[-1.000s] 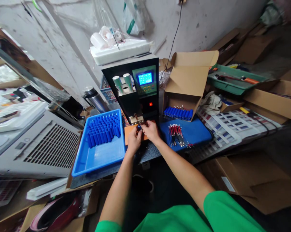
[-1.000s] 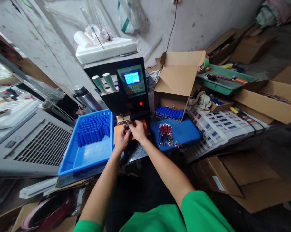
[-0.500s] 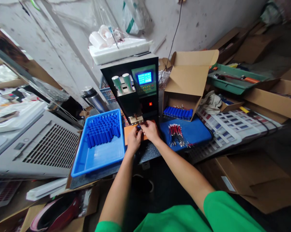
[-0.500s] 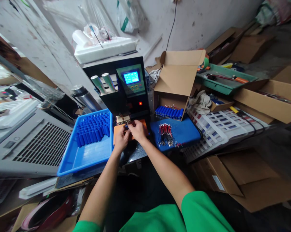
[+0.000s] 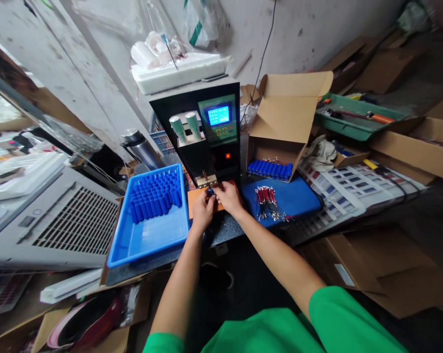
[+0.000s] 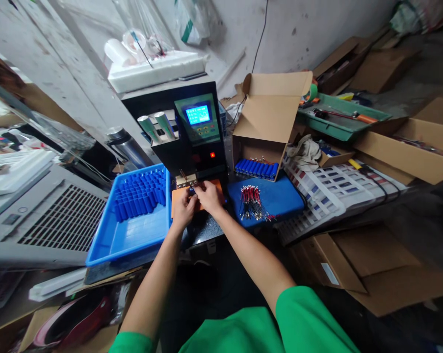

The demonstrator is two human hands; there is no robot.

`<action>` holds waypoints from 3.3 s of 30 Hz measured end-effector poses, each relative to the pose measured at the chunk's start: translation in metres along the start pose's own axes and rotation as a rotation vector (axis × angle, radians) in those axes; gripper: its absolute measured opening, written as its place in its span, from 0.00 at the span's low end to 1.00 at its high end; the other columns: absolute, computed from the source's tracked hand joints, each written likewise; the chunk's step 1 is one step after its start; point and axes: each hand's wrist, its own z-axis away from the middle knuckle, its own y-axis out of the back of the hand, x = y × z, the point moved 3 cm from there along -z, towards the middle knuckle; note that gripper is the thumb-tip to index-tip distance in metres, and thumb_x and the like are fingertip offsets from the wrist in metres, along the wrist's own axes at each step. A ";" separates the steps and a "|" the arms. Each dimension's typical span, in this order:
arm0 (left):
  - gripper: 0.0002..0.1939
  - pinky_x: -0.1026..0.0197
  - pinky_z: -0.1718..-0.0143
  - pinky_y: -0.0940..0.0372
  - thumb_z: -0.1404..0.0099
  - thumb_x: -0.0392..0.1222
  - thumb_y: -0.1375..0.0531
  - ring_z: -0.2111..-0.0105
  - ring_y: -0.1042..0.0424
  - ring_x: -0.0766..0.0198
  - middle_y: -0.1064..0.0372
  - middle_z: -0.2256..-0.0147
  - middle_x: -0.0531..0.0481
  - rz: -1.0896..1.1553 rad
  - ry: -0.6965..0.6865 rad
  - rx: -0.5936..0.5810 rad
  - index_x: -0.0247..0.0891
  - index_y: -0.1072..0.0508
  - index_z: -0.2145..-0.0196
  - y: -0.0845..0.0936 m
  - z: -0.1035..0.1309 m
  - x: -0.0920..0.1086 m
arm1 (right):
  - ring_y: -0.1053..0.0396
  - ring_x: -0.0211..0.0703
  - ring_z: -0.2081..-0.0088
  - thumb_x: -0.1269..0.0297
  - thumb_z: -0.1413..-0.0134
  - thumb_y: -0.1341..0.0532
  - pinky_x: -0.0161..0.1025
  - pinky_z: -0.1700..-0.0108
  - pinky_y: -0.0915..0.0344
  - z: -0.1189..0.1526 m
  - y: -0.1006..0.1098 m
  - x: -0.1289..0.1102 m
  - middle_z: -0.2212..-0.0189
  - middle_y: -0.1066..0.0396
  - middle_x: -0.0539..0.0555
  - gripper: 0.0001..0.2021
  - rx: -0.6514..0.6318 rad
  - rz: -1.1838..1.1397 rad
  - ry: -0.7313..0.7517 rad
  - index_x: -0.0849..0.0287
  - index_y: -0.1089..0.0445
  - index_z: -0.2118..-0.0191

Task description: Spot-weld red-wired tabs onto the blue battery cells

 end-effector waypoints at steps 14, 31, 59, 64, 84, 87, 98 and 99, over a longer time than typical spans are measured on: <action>0.15 0.61 0.63 0.32 0.36 0.47 0.39 0.66 0.28 0.63 0.26 0.64 0.47 -0.096 -0.103 0.111 0.38 0.24 0.54 -0.001 0.007 -0.004 | 0.32 0.39 0.75 0.57 0.47 0.36 0.33 0.71 0.35 0.037 0.024 -0.014 0.77 0.28 0.50 0.12 0.043 0.149 0.099 0.61 0.24 0.64; 0.14 0.56 0.58 0.29 0.33 0.46 0.41 0.60 0.26 0.58 0.25 0.59 0.42 -0.247 -0.327 0.099 0.39 0.27 0.53 0.001 0.009 0.005 | 0.29 0.41 0.69 0.63 0.36 0.42 0.34 0.64 0.36 0.045 0.021 -0.027 0.71 0.25 0.54 0.11 0.093 0.472 0.271 0.59 0.25 0.68; 0.10 0.56 0.60 0.29 0.33 0.48 0.40 0.65 0.22 0.58 0.22 0.64 0.47 -0.288 -0.435 0.146 0.40 0.24 0.62 0.007 0.003 0.011 | 0.24 0.57 0.51 0.80 0.37 0.52 0.45 0.52 0.29 -0.047 0.209 -0.032 0.52 0.28 0.77 0.21 0.182 1.607 -0.140 0.77 0.30 0.44; 0.10 0.57 0.59 0.29 0.33 0.47 0.40 0.65 0.23 0.59 0.22 0.64 0.46 -0.263 -0.425 0.142 0.39 0.24 0.62 0.006 0.003 0.009 | 0.24 0.56 0.52 0.74 0.34 0.50 0.45 0.50 0.31 -0.036 0.218 -0.041 0.50 0.28 0.73 0.20 0.275 1.493 -0.052 0.72 0.32 0.41; 0.22 0.44 0.38 0.42 0.35 0.40 0.40 0.41 0.34 0.49 0.26 0.45 0.44 -0.386 -0.585 -0.456 0.42 0.26 0.44 -0.171 -0.100 0.121 | 0.33 0.53 0.40 0.72 0.49 0.42 0.50 0.38 0.36 -0.030 0.291 0.041 0.41 0.31 0.67 0.31 0.551 0.659 0.194 0.67 0.38 0.36; 0.26 0.42 0.36 0.45 0.37 0.38 0.39 0.38 0.37 0.47 0.29 0.42 0.43 -0.494 -0.558 -0.523 0.42 0.29 0.41 -0.210 -0.117 0.120 | 0.36 0.56 0.38 0.72 0.48 0.41 0.52 0.35 0.40 -0.028 0.285 0.043 0.40 0.32 0.66 0.31 0.501 0.798 0.246 0.66 0.38 0.36; 0.28 0.50 0.35 0.44 0.35 0.44 0.37 0.37 0.36 0.52 0.32 0.39 0.43 -0.402 -0.451 -0.627 0.40 0.31 0.38 -0.254 -0.149 0.081 | 0.33 0.57 0.43 0.68 0.41 0.42 0.51 0.39 0.37 -0.023 0.280 0.039 0.44 0.29 0.66 0.22 0.429 1.001 0.286 0.65 0.32 0.41; 0.28 0.49 0.35 0.44 0.34 0.45 0.38 0.38 0.35 0.52 0.32 0.39 0.43 -0.387 -0.453 -0.637 0.40 0.31 0.38 -0.254 -0.151 0.079 | 0.33 0.57 0.43 0.67 0.40 0.42 0.50 0.39 0.37 -0.023 0.280 0.038 0.44 0.29 0.66 0.22 0.423 1.004 0.283 0.65 0.32 0.41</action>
